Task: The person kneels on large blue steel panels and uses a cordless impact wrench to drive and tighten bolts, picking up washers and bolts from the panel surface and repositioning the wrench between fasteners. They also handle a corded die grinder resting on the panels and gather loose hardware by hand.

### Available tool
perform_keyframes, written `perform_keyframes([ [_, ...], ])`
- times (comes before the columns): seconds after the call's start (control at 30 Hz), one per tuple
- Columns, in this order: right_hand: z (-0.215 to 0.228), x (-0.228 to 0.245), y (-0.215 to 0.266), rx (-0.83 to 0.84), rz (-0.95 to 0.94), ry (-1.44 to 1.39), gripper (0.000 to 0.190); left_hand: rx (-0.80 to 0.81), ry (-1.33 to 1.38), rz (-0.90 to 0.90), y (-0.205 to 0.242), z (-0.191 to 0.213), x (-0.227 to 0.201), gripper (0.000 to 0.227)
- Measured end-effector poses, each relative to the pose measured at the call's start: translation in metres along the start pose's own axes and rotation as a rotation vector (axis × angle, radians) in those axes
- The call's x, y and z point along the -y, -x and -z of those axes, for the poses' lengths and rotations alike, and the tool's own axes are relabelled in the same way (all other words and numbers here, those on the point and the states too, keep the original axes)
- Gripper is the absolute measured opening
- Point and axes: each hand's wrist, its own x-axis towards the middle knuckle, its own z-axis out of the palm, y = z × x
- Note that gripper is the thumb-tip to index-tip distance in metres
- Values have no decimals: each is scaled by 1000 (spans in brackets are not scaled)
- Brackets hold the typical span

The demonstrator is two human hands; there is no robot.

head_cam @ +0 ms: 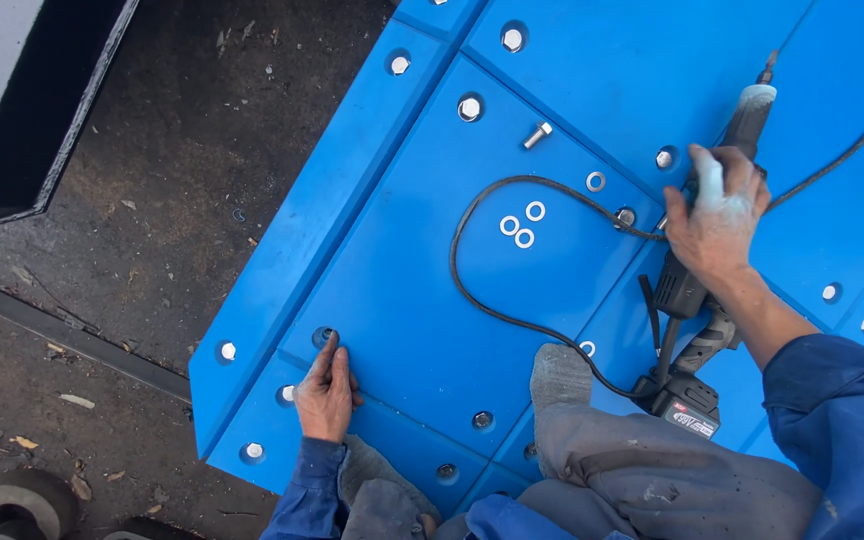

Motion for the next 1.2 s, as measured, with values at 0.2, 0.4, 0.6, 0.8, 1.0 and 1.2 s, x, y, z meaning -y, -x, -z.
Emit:
perform_keyframes([
  [0.2,-25,51,-23,304,66,-303,35,14,40,9,3,2,0,49],
  [0.4,-71,48,-34,369,59,-310,29,-72,148,-133,21,-6,40,46],
  [0.6,-93,35,-51,440,2,-242,39,-36,207,-155,55,-23,54,41],
  [0.8,-5,119,-48,536,38,-499,25,81,152,-205,66,-20,41,31],
  [1.0,65,260,-5,890,596,-440,15,78,-61,-431,71,-24,52,24],
  [1.2,31,356,50,595,898,-643,12,-237,-212,-601,72,5,31,16],
])
